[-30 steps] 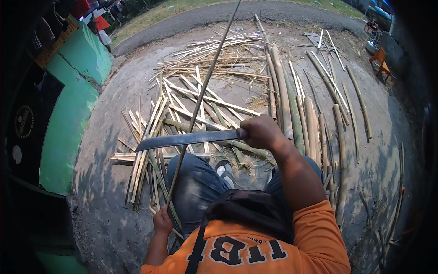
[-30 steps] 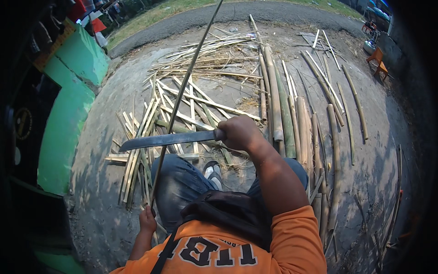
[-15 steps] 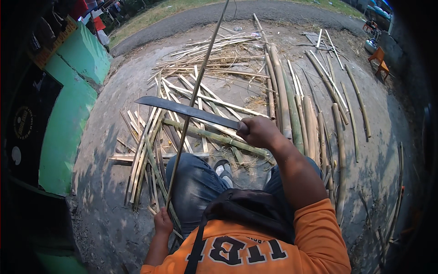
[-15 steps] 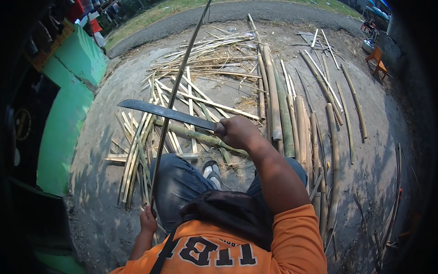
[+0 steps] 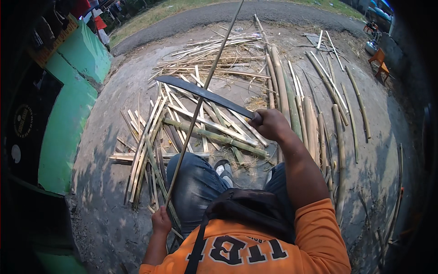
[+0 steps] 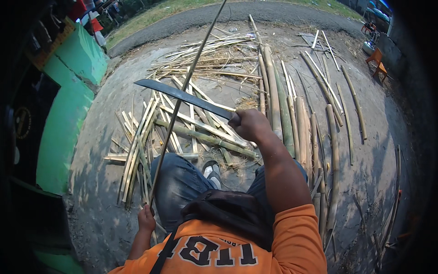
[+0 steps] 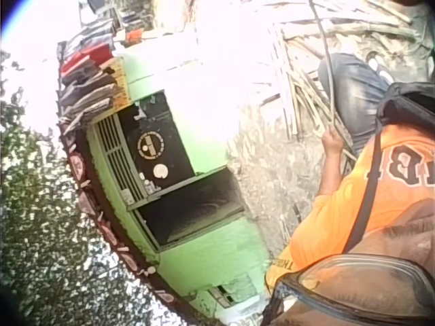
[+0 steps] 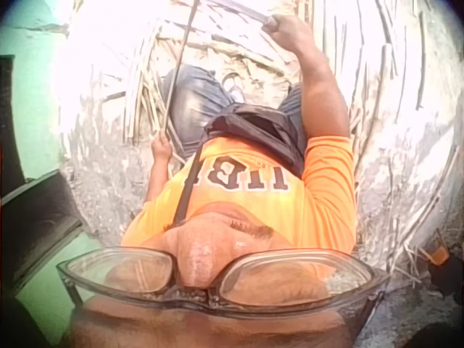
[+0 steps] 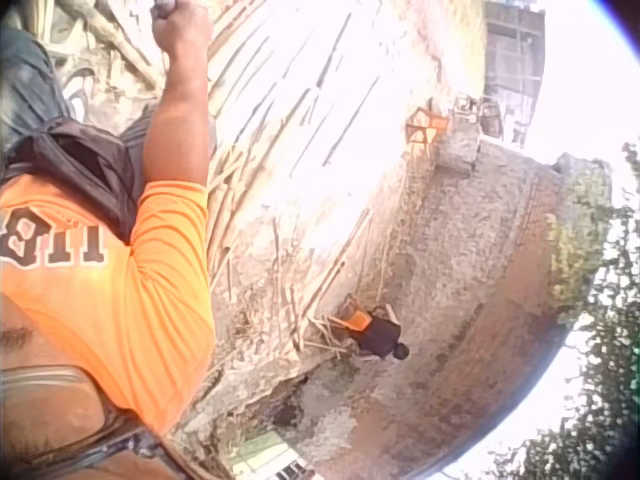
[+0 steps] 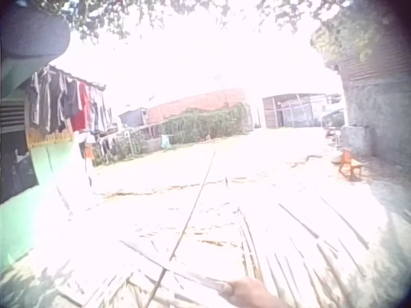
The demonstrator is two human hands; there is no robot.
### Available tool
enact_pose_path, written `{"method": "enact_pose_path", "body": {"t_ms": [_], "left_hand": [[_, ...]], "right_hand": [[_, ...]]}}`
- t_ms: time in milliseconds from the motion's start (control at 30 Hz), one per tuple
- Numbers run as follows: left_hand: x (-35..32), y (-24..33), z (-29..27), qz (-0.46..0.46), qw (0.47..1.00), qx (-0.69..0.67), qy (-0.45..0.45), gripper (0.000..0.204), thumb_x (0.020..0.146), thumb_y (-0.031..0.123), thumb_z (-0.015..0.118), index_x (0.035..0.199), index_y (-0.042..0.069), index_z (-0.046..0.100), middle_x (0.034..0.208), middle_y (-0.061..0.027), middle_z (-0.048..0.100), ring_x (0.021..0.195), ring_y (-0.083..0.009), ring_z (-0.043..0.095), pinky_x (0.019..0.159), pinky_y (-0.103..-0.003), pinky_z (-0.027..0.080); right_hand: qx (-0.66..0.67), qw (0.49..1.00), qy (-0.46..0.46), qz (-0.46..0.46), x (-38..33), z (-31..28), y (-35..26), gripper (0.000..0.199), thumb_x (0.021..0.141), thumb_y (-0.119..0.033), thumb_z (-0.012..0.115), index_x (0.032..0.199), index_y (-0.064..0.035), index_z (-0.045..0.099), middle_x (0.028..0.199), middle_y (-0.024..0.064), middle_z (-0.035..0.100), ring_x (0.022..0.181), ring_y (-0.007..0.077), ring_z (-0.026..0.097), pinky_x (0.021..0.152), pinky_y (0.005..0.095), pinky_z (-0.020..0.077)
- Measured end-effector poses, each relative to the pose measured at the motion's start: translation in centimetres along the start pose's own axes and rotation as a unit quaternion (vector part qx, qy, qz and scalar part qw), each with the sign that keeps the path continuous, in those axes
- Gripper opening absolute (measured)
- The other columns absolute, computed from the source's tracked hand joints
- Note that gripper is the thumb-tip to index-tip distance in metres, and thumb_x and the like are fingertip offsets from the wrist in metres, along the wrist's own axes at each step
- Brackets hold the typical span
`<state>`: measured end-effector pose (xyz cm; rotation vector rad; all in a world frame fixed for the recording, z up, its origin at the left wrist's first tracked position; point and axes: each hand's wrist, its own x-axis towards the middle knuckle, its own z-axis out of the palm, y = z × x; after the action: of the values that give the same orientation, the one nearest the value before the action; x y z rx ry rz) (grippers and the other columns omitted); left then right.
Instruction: The person strips the outer layer from a bamboo stalk using a large blade.
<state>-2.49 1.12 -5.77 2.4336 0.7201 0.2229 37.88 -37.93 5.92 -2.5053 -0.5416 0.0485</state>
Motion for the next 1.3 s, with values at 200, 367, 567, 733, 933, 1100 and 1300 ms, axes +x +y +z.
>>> {"method": "enact_pose_path", "body": {"t_ms": [200, 367, 567, 733, 933, 1100, 1300], "left_hand": [[0.0, 0.1, 0.1, -0.017, 1.000, -0.012, -0.009, 0.064, 0.113, 0.047, 0.039, 0.079, -0.003, 0.061, 0.062, -0.0223, 0.054, 0.060, -0.0420, 0.061, 0.060, -0.051, 0.043], [0.0, 0.5, 0.0, -0.006, 1.000, 0.000, 0.006, 0.063, 0.113, 0.046, 0.039, 0.079, -0.003, 0.061, 0.063, -0.0224, 0.055, 0.062, -0.0428, 0.062, 0.059, -0.051, 0.042], [0.1, 0.5, 0.0, 0.009, 1.000, 0.007, 0.011, 0.064, 0.113, 0.045, 0.040, 0.074, -0.003, 0.058, 0.060, -0.0195, 0.053, 0.058, -0.0391, 0.062, 0.058, -0.049, 0.042], [0.1, -0.2, 0.1, 0.026, 0.999, 0.010, 0.017, 0.065, 0.114, 0.044, 0.039, 0.071, -0.002, 0.055, 0.057, -0.0173, 0.051, 0.054, -0.0357, 0.059, 0.056, -0.048, 0.041], [0.1, 0.3, 0.4, 0.016, 1.000, -0.013, 0.007, 0.067, 0.114, 0.046, 0.039, 0.070, -0.001, 0.055, 0.056, -0.0145, 0.052, 0.053, -0.0329, 0.059, 0.055, -0.046, 0.042], [0.0, 0.2, 0.4, 0.011, 1.000, -0.011, 0.009, 0.067, 0.114, 0.047, 0.038, 0.071, -0.002, 0.057, 0.058, -0.0152, 0.054, 0.056, -0.0332, 0.061, 0.057, -0.047, 0.043], [0.2, 0.0, 0.4, 0.016, 1.000, -0.008, 0.008, 0.067, 0.114, 0.047, 0.037, 0.073, -0.002, 0.058, 0.059, -0.0165, 0.056, 0.058, -0.0361, 0.062, 0.058, -0.047, 0.043]], "right_hand": [[0.003, 0.993, -0.042, -0.108, -0.7, 1.9, -1.4, 0.018, 0.091, -0.027, 0.068, 0.098, -0.0121, 0.076, 0.091, 0.0176, 0.075, 0.088, 0.0413, 0.072, 0.081, 0.0517, 0.0569], [-0.027, 0.974, -0.023, -0.224, -1.2, 3.3, -2.6, 0.012, 0.085, -0.021, 0.071, 0.079, -0.0109, 0.068, 0.073, 0.0157, 0.067, 0.075, 0.0403, 0.068, 0.071, 0.0528, 0.0542], [-0.022, 0.987, 0.026, -0.155, -0.7, 2.4, -1.3, 0.015, 0.090, -0.022, 0.070, 0.082, -0.0104, 0.071, 0.074, 0.0181, 0.068, 0.075, 0.0426, 0.068, 0.070, 0.0544, 0.0537], [-0.015, 0.999, -0.038, -0.024, -0.1, 1.2, -0.6, 0.020, 0.095, -0.030, 0.067, 0.103, -0.0148, 0.077, 0.094, 0.0183, 0.075, 0.091, 0.0415, 0.072, 0.082, 0.0517, 0.0569], [0.043, 0.995, -0.045, -0.077, -0.5, 2.7, -0.8, 0.020, 0.095, -0.030, 0.068, 0.102, -0.0140, 0.077, 0.092, 0.0184, 0.075, 0.088, 0.0411, 0.072, 0.081, 0.0512, 0.0569], [-0.029, 0.980, -0.073, -0.182, -1.1, 2.6, -2.6, 0.020, 0.090, -0.032, 0.071, 0.092, -0.0131, 0.077, 0.083, 0.0160, 0.074, 0.080, 0.0397, 0.072, 0.077, 0.0505, 0.0569], [-0.057, 0.980, -0.034, -0.190, -0.8, 2.1, -1.6, 0.020, 0.089, -0.031, 0.071, 0.085, -0.0124, 0.074, 0.080, 0.0155, 0.073, 0.080, 0.0397, 0.072, 0.076, 0.0511, 0.0570]]}}
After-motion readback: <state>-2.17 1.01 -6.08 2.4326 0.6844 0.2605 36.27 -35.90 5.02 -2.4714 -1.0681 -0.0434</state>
